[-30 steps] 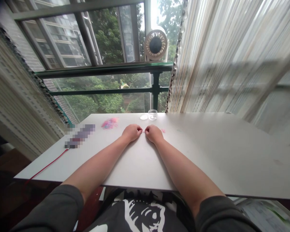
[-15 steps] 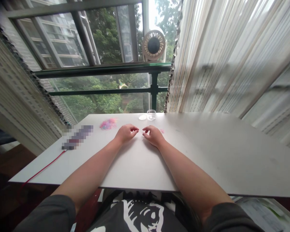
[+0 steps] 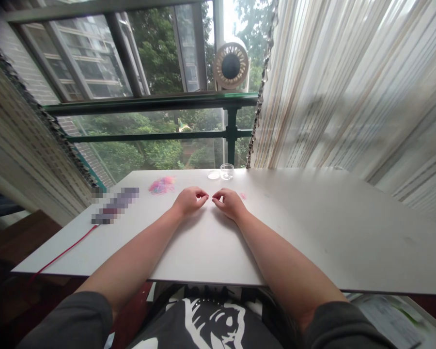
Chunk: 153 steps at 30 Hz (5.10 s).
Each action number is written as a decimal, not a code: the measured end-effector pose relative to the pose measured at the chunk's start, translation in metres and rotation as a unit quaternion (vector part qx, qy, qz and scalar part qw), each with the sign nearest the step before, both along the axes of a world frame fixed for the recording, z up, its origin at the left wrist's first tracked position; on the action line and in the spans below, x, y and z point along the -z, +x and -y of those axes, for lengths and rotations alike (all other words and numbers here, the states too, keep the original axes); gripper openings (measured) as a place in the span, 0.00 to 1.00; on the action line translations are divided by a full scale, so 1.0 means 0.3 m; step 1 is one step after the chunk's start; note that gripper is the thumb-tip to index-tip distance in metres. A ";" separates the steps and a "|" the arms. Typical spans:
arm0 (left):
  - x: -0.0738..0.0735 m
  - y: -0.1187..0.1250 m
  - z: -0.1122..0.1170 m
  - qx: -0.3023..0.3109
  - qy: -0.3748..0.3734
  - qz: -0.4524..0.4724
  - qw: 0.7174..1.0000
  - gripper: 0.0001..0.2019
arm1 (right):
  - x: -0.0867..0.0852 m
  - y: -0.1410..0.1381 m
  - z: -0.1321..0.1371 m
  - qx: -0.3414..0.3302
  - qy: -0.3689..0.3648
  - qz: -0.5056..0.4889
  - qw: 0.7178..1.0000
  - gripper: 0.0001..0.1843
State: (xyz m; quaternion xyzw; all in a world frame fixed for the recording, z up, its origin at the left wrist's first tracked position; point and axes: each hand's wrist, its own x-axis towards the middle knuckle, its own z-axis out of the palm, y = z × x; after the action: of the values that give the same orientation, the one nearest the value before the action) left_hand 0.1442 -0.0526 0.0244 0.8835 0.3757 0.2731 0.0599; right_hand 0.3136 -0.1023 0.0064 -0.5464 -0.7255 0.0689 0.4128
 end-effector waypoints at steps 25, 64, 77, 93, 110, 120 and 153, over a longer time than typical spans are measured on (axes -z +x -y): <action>-0.006 -0.077 -0.053 -0.061 -0.071 0.054 0.994 0.14 | -0.002 0.265 0.075 0.223 -0.124 0.183 0.950 0.13; 0.035 0.063 0.052 0.099 -0.016 -0.111 0.989 0.19 | 0.004 0.284 0.088 0.173 -0.148 0.089 0.970 0.11; 0.035 0.058 0.050 0.087 -0.022 -0.109 0.990 0.19 | 0.013 0.283 0.071 0.185 -0.131 0.052 0.973 0.11; -0.007 0.011 0.046 0.047 -0.023 -0.082 0.995 0.15 | 0.016 0.315 0.072 0.194 -0.107 -0.084 0.971 0.13; -0.044 -0.294 -0.137 -0.218 -0.053 0.146 0.963 0.17 | -0.001 0.286 0.095 0.171 -0.114 -0.079 0.976 0.15; 0.044 -0.431 -0.063 -0.239 -0.125 -0.085 0.959 0.18 | 0.007 0.242 0.107 0.075 -0.164 0.037 0.983 0.24; 0.047 -0.414 -0.075 -0.288 -0.099 -0.028 0.952 0.18 | 0.002 0.229 0.109 0.064 -0.164 0.041 0.984 0.26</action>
State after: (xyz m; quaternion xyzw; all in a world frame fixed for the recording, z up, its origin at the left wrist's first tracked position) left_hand 0.0199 -0.0302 0.0103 0.7351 0.6406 0.2152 0.0549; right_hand 0.3823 -0.1351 0.0058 -0.6541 -0.6843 0.1384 0.2911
